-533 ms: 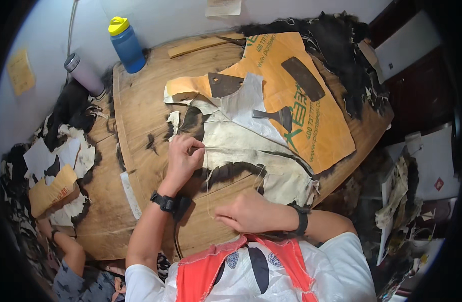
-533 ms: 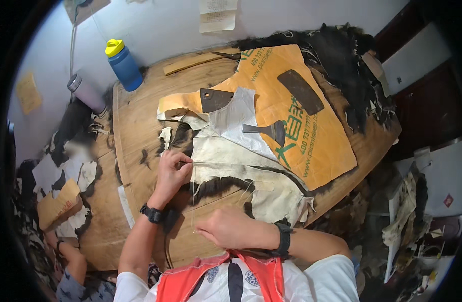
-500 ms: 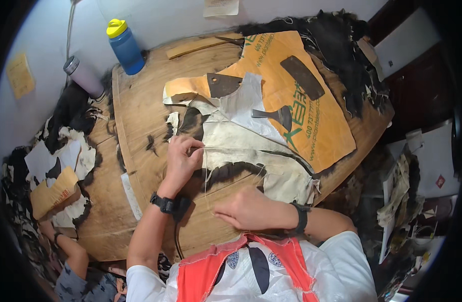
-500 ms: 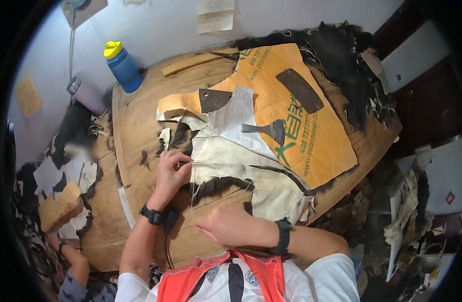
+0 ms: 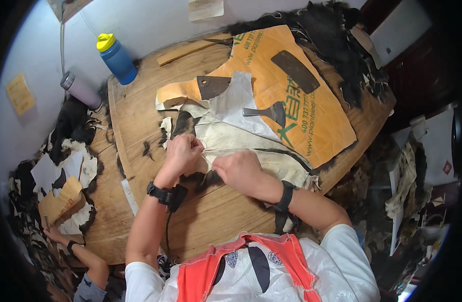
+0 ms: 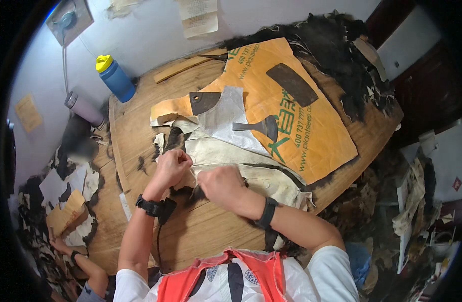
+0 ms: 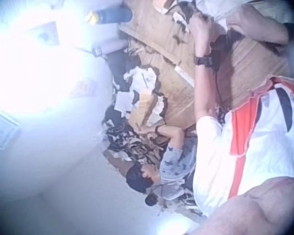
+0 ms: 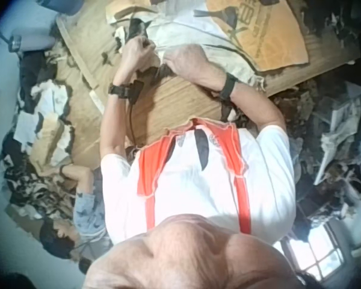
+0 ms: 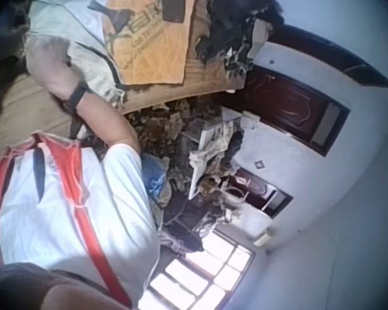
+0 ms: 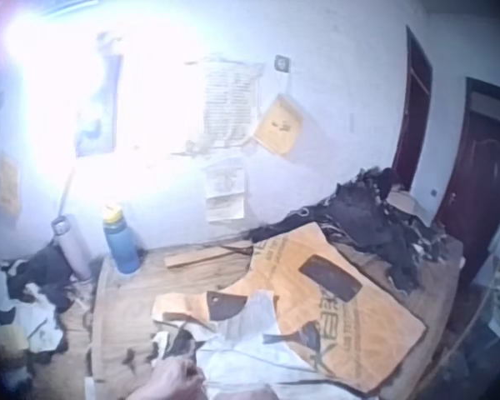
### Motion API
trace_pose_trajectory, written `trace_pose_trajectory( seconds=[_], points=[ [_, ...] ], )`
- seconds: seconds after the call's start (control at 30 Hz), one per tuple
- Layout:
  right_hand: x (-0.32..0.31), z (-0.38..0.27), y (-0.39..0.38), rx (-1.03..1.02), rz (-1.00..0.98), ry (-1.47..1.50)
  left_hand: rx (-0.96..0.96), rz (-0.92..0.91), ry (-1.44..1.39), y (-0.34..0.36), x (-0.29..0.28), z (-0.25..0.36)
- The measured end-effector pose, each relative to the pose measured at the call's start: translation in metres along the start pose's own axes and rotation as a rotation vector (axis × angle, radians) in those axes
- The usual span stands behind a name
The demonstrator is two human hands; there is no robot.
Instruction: Trimming and hand-sewing pieces of animal hide and fur at a workshop table.
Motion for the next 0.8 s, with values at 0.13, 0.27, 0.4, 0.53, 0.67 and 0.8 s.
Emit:
trace_pose_trajectory(
  seconds=[0.13,0.27,0.4,0.53,0.67,0.8],
  points=[
    [0.012,-0.061,-0.028,-0.322,-0.425,-0.08,0.082,0.086,-0.036,-0.006,-0.006,-0.011],
    [0.012,-0.057,-0.006,-0.185,-0.347,0.331,0.019,0.105,-0.162,-0.022,-0.014,-0.013],
    [0.037,0.055,0.024,0.412,-0.2,0.49,0.243,-0.046,-0.365,-0.054,-0.021,0.028],
    [0.029,0.027,0.014,0.195,-0.065,0.154,-0.027,0.188,-0.173,-0.032,-0.03,-0.006],
    [0.02,-0.016,-0.006,-0.038,-0.103,-0.071,0.082,0.156,-0.122,-0.02,-0.015,-0.011],
    [0.03,-0.079,-0.036,-0.502,-0.477,0.018,0.032,0.177,-0.17,-0.024,-0.02,-0.028]
  ],
)
Point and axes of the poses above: each hand's wrist, its own y-axis towards the middle knuckle, its own x-axis out of the palm, z = x × y, the point moved 9 cm from there along y, towards the middle knuckle, and after that the axes turned 9 degrees about z, right-handed, at the moved point
